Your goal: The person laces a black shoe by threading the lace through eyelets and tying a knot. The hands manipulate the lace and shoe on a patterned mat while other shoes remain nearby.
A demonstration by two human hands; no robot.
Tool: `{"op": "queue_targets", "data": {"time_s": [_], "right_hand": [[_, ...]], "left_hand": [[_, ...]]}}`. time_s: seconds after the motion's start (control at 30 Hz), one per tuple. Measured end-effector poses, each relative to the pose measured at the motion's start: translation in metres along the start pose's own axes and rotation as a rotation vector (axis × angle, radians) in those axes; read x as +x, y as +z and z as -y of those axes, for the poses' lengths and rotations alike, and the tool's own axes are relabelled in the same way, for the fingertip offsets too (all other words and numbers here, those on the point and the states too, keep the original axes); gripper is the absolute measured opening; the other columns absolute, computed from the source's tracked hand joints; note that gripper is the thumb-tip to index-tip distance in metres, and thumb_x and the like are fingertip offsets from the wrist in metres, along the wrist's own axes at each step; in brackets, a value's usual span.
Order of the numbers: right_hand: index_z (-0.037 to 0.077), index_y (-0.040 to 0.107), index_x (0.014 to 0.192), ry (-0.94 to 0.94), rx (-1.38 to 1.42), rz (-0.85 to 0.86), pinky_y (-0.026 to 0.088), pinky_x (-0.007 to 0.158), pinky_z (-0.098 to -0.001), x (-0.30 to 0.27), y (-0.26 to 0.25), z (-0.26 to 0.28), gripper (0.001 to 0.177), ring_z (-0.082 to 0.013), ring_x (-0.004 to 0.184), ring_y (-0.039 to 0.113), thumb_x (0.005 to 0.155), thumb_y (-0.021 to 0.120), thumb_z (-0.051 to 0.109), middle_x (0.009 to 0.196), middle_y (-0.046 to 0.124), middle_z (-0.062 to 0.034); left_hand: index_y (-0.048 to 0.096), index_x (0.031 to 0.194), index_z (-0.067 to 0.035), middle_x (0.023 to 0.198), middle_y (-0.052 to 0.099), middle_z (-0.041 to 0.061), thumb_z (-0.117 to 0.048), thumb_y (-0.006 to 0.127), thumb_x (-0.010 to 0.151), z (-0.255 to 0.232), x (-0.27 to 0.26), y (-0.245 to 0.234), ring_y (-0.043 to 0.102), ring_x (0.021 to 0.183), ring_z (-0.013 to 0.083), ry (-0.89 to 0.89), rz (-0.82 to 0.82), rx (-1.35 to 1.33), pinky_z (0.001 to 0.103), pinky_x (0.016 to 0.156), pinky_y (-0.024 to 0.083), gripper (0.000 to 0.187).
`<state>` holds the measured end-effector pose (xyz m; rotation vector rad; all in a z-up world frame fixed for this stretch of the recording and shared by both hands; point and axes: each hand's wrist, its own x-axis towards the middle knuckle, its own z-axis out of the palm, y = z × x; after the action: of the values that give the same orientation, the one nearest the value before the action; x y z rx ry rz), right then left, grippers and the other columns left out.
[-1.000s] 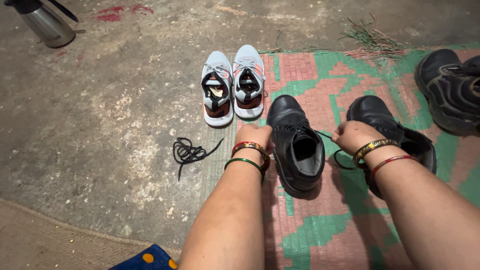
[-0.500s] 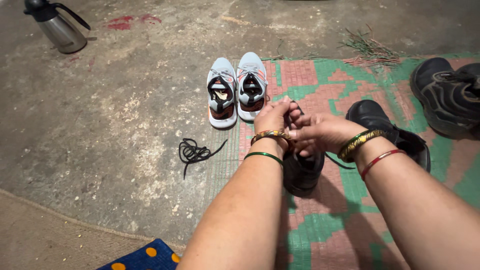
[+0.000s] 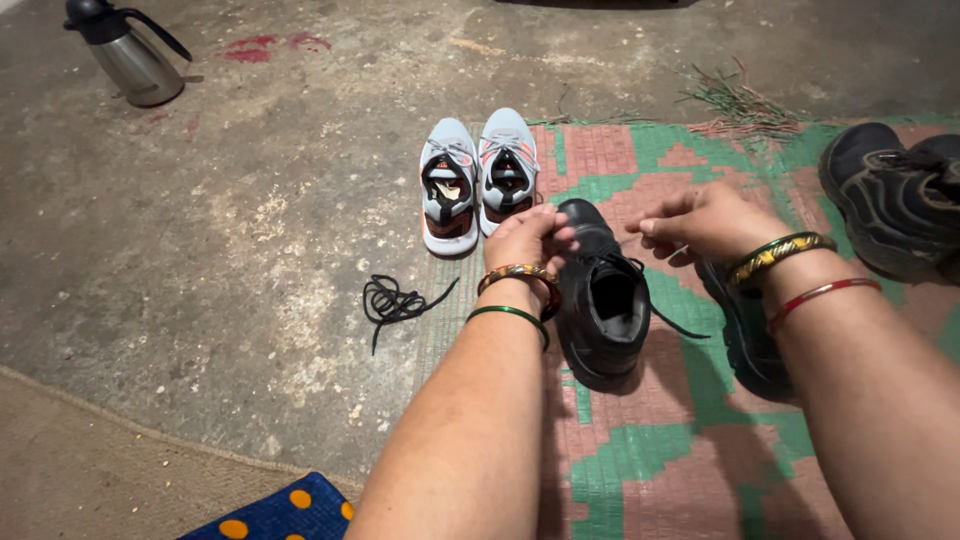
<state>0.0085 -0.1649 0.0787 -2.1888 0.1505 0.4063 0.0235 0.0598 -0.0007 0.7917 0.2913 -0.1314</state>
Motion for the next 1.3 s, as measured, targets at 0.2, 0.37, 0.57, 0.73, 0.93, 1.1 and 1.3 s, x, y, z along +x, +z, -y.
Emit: {"op": "queue_targets", "data": {"time_s": [0.2, 0.37, 0.57, 0.73, 0.93, 1.1, 1.3], "right_hand": [[0.006, 0.075, 0.123, -0.081, -0.054, -0.156, 0.058, 0.081, -0.0379, 0.016, 0.014, -0.039, 0.032, -0.0226, 0.099, 0.072, 0.092, 0.067, 0.011, 0.109, 0.078, -0.0107], [0.009, 0.061, 0.138, -0.327, -0.184, -0.146, 0.052, 0.097, -0.0368, 0.028, 0.047, -0.08, 0.053, -0.0265, 0.119, 0.066, 0.086, 0.055, -0.004, 0.129, 0.069, -0.0131], [0.01, 0.071, 0.126, -0.16, -0.471, -0.213, 0.053, 0.096, -0.0417, 0.029, 0.059, -0.098, 0.035, -0.0347, 0.115, 0.068, 0.094, 0.06, 0.016, 0.122, 0.073, -0.0183], [-0.001, 0.073, 0.107, 0.09, -0.307, -0.071, 0.059, 0.08, -0.0448, 0.043, 0.034, -0.107, 0.038, -0.0328, 0.095, 0.07, 0.098, 0.062, 0.034, 0.105, 0.075, -0.0196], [0.01, 0.062, 0.128, 0.144, 0.04, 0.012, 0.057, 0.073, -0.0388, 0.053, 0.03, -0.104, 0.044, -0.0158, 0.087, 0.068, 0.088, 0.069, 0.027, 0.095, 0.075, -0.0018], [0.014, 0.058, 0.137, 0.215, 0.097, 0.037, 0.055, 0.066, -0.0403, 0.037, 0.041, -0.085, 0.05, -0.0237, 0.077, 0.065, 0.088, 0.067, 0.009, 0.087, 0.068, -0.0104], [0.007, 0.057, 0.132, 0.137, 0.624, 0.168, 0.06, 0.074, -0.0412, 0.019, 0.021, -0.029, 0.04, -0.0239, 0.081, 0.068, 0.093, 0.056, 0.0, 0.095, 0.07, -0.0112]], "left_hand": [[0.074, 0.095, -0.008, 0.076, 0.074, 0.004, -0.008, 0.07, 0.087, -0.016, 0.007, -0.017, 0.041, 0.043, 0.0075, 0.109, -0.261, 0.175, 0.024, 0.038, 0.034, 0.008], [0.073, 0.094, -0.005, 0.079, 0.077, 0.008, -0.011, 0.074, 0.091, -0.017, 0.02, -0.039, 0.044, 0.044, 0.0064, 0.357, -0.314, 0.134, 0.025, 0.039, 0.033, 0.007], [0.074, 0.093, -0.004, 0.083, 0.078, 0.013, -0.007, 0.072, 0.084, -0.02, 0.033, -0.047, 0.06, 0.063, 0.0138, 0.497, -0.403, 0.138, 0.03, 0.06, 0.048, 0.01], [0.075, 0.11, -0.023, 0.116, 0.068, 0.011, -0.03, 0.081, 0.08, -0.039, -0.003, -0.031, 0.053, 0.12, 0.0341, 0.213, -0.661, 1.253, 0.049, 0.101, 0.042, 0.032], [0.073, 0.114, -0.033, 0.133, 0.061, 0.003, -0.026, 0.079, 0.077, -0.042, -0.04, 0.022, 0.045, 0.134, 0.0305, 0.071, -0.495, 1.35, 0.055, 0.11, 0.035, 0.039], [0.078, 0.109, -0.034, 0.113, 0.075, 0.006, -0.02, 0.073, 0.08, -0.019, -0.038, 0.031, 0.063, 0.121, 0.0297, 0.143, -0.34, 1.352, 0.046, 0.104, 0.048, 0.032], [0.078, 0.098, -0.012, 0.096, 0.081, 0.007, -0.013, 0.074, 0.079, 0.024, 0.003, 0.023, 0.08, 0.091, 0.0206, 0.379, 0.17, 1.04, 0.033, 0.084, 0.061, 0.02]]}}
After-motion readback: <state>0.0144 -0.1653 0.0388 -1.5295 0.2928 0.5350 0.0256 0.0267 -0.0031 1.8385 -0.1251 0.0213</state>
